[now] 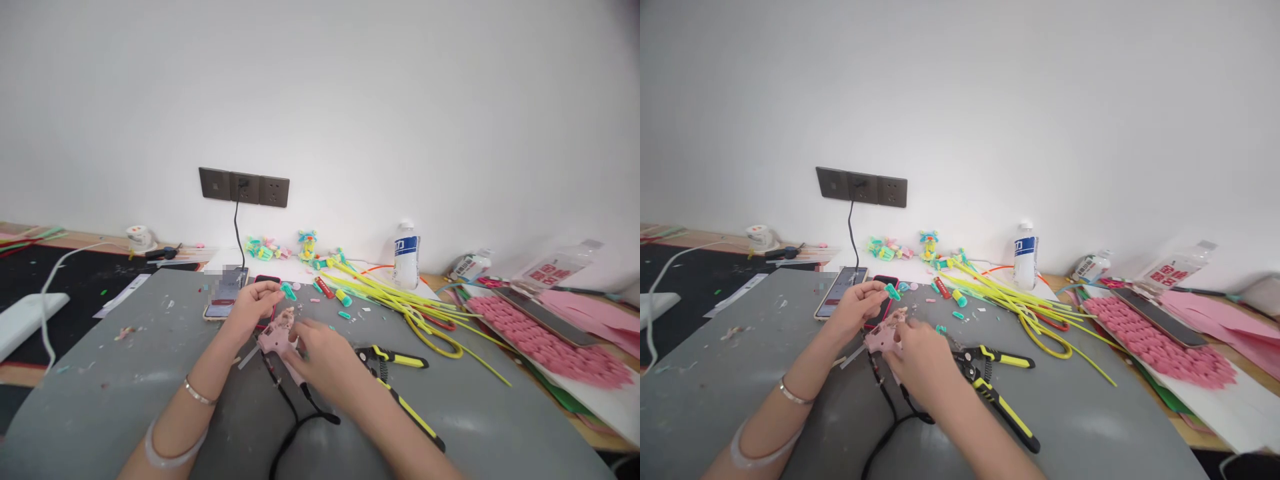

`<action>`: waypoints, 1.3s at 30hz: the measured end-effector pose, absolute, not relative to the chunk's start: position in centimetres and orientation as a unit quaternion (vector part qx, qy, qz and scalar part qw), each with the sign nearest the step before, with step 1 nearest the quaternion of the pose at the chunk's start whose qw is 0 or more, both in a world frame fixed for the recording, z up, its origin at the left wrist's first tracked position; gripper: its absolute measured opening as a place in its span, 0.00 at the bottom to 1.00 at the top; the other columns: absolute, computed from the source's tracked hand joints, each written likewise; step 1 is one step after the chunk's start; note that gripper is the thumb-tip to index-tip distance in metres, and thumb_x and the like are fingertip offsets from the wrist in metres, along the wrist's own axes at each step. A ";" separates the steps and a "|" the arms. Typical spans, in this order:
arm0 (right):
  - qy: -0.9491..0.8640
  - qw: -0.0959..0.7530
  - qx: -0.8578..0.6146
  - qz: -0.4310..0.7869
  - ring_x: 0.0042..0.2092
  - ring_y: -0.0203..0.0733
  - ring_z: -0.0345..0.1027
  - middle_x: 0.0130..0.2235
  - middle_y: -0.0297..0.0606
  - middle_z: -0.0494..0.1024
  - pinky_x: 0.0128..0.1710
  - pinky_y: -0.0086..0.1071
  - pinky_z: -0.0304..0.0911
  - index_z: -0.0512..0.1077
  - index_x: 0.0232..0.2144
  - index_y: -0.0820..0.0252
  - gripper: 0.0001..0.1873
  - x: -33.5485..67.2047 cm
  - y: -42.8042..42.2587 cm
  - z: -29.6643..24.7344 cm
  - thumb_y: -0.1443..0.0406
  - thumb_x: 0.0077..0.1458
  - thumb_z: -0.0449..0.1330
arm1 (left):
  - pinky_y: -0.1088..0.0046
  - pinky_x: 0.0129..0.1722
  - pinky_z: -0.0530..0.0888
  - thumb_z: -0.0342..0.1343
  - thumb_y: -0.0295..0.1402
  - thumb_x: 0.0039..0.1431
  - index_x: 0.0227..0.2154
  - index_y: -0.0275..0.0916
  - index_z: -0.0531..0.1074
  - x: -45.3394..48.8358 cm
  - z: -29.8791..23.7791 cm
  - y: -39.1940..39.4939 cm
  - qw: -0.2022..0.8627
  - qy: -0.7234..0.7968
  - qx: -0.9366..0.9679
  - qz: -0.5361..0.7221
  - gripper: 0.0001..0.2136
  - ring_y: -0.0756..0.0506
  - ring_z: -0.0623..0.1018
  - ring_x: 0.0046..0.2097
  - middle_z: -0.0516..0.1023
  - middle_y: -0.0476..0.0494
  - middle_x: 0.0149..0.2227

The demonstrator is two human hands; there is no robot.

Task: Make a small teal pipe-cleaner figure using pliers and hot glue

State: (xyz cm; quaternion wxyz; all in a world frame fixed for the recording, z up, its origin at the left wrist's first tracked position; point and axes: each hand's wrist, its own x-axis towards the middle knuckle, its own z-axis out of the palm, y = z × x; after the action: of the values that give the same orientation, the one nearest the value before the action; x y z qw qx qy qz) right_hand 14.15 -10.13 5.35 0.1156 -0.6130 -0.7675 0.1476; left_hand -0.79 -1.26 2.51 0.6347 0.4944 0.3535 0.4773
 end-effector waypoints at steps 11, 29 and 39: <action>-0.774 0.050 -0.631 0.030 0.47 0.59 0.72 0.44 0.57 0.78 0.40 0.42 0.67 0.62 0.58 0.73 0.32 11.3 -10.4 4.0 0.73 0.50 0.61 | 0.77 0.19 0.46 0.71 0.41 0.40 0.24 0.35 0.72 -0.9 2.3 -0.9 0.647 0.329 0.470 0.503 0.17 0.58 0.49 0.17 0.55 0.62 0.14; -0.458 0.571 -0.484 0.480 0.28 0.38 0.63 0.30 0.35 0.72 0.27 0.30 0.60 0.69 0.39 0.59 0.24 18.6 -12.2 3.9 0.53 0.44 0.70 | 0.78 0.18 0.48 0.72 0.42 0.42 0.20 0.38 0.65 -1.8 2.7 -1.4 0.685 0.186 0.421 0.565 0.20 0.57 0.43 0.18 0.44 0.64 0.14; -0.310 0.571 -0.308 0.695 0.15 0.28 0.38 0.15 0.20 0.51 0.16 0.25 0.41 0.70 0.44 0.55 0.22 17.7 -14.8 3.9 0.45 0.60 0.55 | 0.76 0.21 0.49 0.72 0.44 0.41 0.23 0.35 0.73 -1.4 2.1 -1.7 0.689 0.213 0.500 0.479 0.18 0.57 0.48 0.18 0.51 0.62 0.13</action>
State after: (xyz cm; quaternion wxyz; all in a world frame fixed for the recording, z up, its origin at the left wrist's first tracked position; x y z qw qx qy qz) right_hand 17.68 -14.76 3.86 0.5712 -0.3084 -0.3098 0.6947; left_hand -1.37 -1.69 2.13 0.6889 0.5004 0.2126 0.4794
